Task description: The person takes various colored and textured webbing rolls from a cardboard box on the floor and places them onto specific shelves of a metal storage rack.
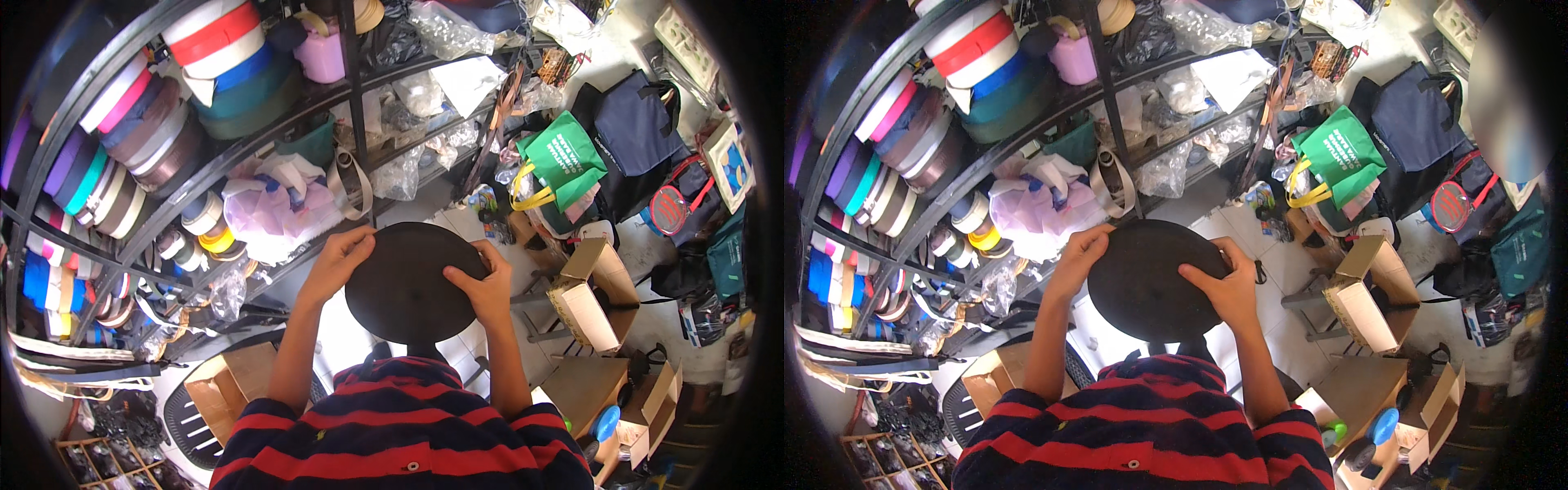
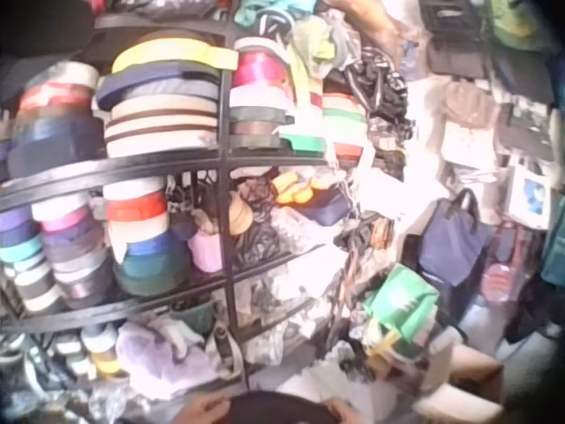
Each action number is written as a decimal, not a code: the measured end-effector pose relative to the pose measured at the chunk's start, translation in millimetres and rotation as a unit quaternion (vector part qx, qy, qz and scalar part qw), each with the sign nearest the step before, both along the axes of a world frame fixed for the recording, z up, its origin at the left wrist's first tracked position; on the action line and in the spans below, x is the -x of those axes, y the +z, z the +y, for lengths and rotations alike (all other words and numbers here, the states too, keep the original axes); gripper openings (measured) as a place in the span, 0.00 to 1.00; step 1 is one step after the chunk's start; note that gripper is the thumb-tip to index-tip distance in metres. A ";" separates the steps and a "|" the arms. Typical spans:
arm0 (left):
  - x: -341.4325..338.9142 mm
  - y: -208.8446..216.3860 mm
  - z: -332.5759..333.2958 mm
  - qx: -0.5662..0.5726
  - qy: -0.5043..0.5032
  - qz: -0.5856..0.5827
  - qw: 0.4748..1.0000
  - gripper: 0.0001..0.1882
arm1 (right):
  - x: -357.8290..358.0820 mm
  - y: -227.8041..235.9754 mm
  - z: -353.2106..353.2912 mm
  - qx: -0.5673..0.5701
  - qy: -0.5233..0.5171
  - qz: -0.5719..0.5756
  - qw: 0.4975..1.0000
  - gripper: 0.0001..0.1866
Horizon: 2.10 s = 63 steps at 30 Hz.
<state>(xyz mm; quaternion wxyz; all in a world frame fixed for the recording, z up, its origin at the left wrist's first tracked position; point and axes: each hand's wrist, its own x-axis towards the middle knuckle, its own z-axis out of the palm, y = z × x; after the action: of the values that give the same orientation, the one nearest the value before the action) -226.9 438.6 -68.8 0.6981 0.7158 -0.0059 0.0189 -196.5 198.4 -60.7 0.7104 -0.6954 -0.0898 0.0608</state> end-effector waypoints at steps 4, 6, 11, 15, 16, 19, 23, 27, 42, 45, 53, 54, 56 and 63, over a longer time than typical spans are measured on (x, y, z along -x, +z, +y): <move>10.8 12.4 1.6 -0.053 -0.036 -0.063 0.996 0.14 | 11.3 1.6 10.1 0.104 0.054 -0.021 0.993 0.20; 8.3 31.5 0.9 -0.182 -0.110 -0.098 0.972 0.16 | 14.1 9.6 20.3 0.150 0.106 -0.050 0.982 0.21; 17.6 46.1 17.0 -0.222 -0.029 -0.078 0.971 0.14 | 8.3 20.6 32.5 0.216 0.110 -0.138 0.960 0.19; 30.1 47.5 40.7 -0.040 0.141 -0.128 0.981 0.13 | 3.4 24.7 25.5 0.233 0.059 -0.198 0.950 0.18; 31.6 46.9 41.9 0.024 0.162 -0.164 0.973 0.14 | 5.4 28.0 25.0 0.245 0.050 -0.207 0.946 0.18; 33.7 33.5 41.8 0.038 0.211 -0.226 0.950 0.16 | 5.6 12.7 34.8 0.066 0.046 -0.196 0.977 0.18; 31.7 22.4 23.7 0.145 0.234 -0.215 0.937 0.19 | 8.0 13.2 37.7 -0.057 0.054 -0.148 0.986 0.24; 19.7 9.5 -0.7 0.307 0.259 -0.201 0.893 0.18 | 24.0 0.6 47.0 -0.148 -0.020 -0.084 0.985 0.25; 3.8 158.0 24.0 -0.359 -0.115 -0.192 0.906 0.17 | 8.6 61.2 43.1 0.013 0.049 -0.252 0.967 0.16; 8.9 147.4 26.5 -0.268 0.002 -0.232 0.935 0.17 | 5.9 55.7 45.7 -0.116 0.032 -0.174 0.977 0.15; 15.8 52.0 4.5 0.243 0.246 -0.239 0.907 0.22 | 15.8 60.9 61.0 -0.234 -0.084 -0.171 0.953 0.14; 16.6 50.5 5.4 0.247 0.237 -0.232 0.911 0.22 | 13.4 60.5 56.8 -0.201 -0.084 -0.182 0.959 0.14; 16.7 48.8 7.3 0.254 0.217 -0.213 0.918 0.21 | 8.8 67.1 50.7 -0.132 -0.080 -0.240 0.958 0.15; 25.0 129.5 39.3 -0.247 0.015 -0.341 0.907 0.24 | 8.6 89.0 57.2 0.068 -0.009 -0.391 0.918 0.19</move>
<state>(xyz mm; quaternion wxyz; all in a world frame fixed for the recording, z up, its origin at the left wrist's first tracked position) -251.9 477.8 60.8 0.4543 0.8148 -0.2378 0.2704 -205.0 255.6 28.4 0.5702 -0.7113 -0.3497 -0.2161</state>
